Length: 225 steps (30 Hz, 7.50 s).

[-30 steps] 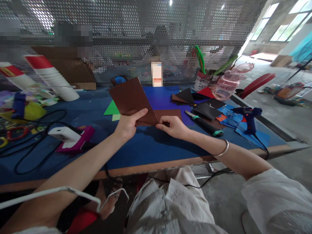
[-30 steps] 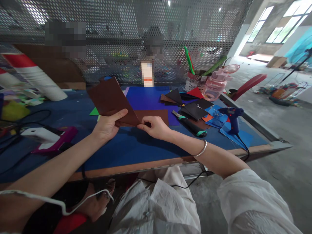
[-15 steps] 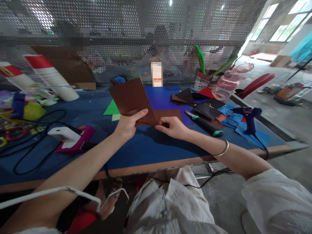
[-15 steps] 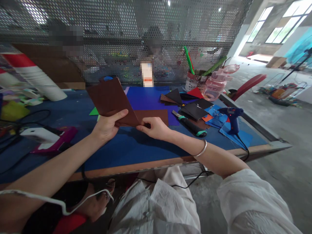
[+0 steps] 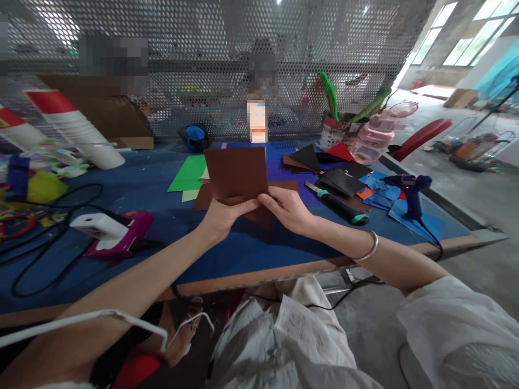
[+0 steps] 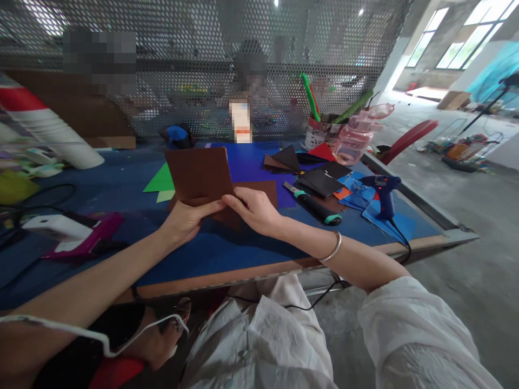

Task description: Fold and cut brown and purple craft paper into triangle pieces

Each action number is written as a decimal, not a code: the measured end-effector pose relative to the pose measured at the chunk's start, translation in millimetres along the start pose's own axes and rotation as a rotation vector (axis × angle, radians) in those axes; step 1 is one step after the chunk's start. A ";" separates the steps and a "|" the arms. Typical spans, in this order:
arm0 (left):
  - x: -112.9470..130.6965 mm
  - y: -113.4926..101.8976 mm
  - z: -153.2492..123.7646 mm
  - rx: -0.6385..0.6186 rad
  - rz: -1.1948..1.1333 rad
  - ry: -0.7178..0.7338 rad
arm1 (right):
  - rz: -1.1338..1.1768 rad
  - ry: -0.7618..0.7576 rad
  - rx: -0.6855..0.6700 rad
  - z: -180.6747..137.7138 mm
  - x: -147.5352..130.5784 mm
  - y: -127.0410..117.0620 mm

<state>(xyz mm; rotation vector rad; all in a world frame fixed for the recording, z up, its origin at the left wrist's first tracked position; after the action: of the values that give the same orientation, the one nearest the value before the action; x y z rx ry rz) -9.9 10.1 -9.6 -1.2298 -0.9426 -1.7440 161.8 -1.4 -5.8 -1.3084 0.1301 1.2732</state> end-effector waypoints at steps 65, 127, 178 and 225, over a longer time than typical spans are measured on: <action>3.7 -48.4 17.7 0.226 0.324 -0.042 | 0.133 0.191 -0.431 9.7 30.3 -26.5; 3.5 13.3 -71.2 -0.757 1.424 0.840 | -0.593 0.283 -0.401 -17.9 4.4 0.1; -4.0 8.7 -74.7 -0.680 1.322 0.805 | -0.919 0.399 -0.198 -27.0 -8.3 -18.5; 20.4 67.5 11.0 -1.139 1.745 -0.927 | -0.708 0.031 -0.332 -21.6 7.6 25.0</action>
<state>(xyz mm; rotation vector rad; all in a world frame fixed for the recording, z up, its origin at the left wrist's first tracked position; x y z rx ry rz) 50.5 -11.7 21.6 -2.3882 0.9322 -0.0078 158.3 -19.4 -34.4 -1.4703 -0.5057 0.6781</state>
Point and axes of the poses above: each hand's wrist, its own z-axis towards the middle knuckle, its own y-axis out of the palm, x = y × z, the point moved 3 cm from there along z, towards the middle knuckle, and after that the axes turned 15 degrees about -x, right-handed, at the moved point
